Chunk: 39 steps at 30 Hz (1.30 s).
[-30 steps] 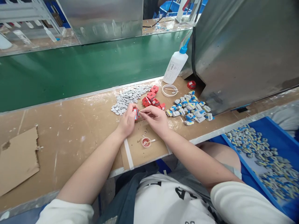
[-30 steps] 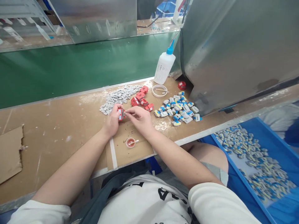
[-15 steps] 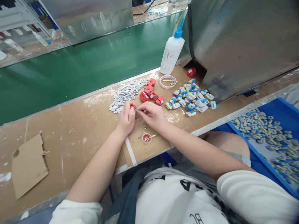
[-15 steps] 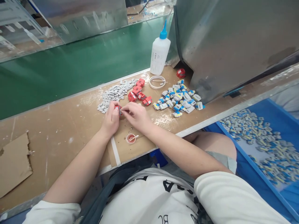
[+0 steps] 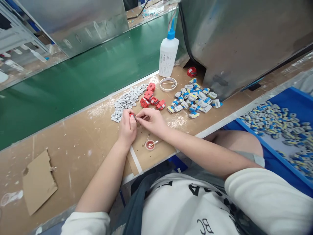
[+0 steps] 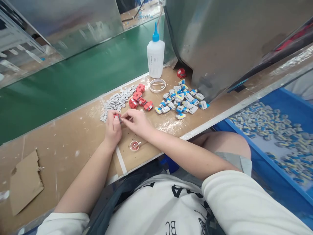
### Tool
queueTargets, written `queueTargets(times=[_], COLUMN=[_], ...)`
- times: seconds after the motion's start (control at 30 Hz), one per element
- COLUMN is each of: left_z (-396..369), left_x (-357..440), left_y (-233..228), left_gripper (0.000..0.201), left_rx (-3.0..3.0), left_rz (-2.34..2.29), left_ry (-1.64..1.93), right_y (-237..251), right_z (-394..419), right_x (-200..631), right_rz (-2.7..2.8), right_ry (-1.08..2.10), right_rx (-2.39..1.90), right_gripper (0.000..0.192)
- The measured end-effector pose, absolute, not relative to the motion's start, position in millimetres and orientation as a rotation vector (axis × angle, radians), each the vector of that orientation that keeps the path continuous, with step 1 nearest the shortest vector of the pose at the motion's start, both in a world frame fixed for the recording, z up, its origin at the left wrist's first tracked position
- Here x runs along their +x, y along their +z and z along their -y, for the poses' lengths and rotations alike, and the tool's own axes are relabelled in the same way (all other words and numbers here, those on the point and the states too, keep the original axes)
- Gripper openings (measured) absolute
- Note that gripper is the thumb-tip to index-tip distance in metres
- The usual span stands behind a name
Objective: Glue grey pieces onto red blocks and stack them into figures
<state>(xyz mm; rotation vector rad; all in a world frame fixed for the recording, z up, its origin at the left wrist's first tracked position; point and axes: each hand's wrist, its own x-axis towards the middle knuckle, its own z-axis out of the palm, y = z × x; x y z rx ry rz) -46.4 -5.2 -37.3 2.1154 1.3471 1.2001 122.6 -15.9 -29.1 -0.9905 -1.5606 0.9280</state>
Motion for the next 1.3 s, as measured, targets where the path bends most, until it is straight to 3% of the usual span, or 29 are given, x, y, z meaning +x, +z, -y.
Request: queueTargets(times=[0.07,0.33,0.57,1.03,1.3], left_z=[6.7,13.4,16.7,22.3,15.6], left_x=[-45.8,-48.2,-52.4,-52.6,-44.9], left_y=[-34.8,-29.8,-35.2,-23.7,-24.5], left_gripper=[0.019,0.031,0.039,0.027,0.03], left_rx=[2.122,2.213,2.166,2.254,1.8], left_rz=[-1.314,-1.139,-1.109,-1.026,-1.285], left_ry=[1.239,1.31,1.256,1.278,1.084], right_y=[-27.1,-26.7,-19.8,-23.2,-30.9], right_z=[14.7,16.1,21.0,26.8,14.5], right_x=[125.3,140.0,145.7,134.7,133.1], right_rz=[1.562,1.97,2.102,1.861,1.831], right_ry=[0.944,0.857,0.817,1.134,1.189], right_rx=[-0.997,-0.892,-0.737,-0.675,-0.791], right_gripper=[0.008,0.033,0.031,0.034,0.037])
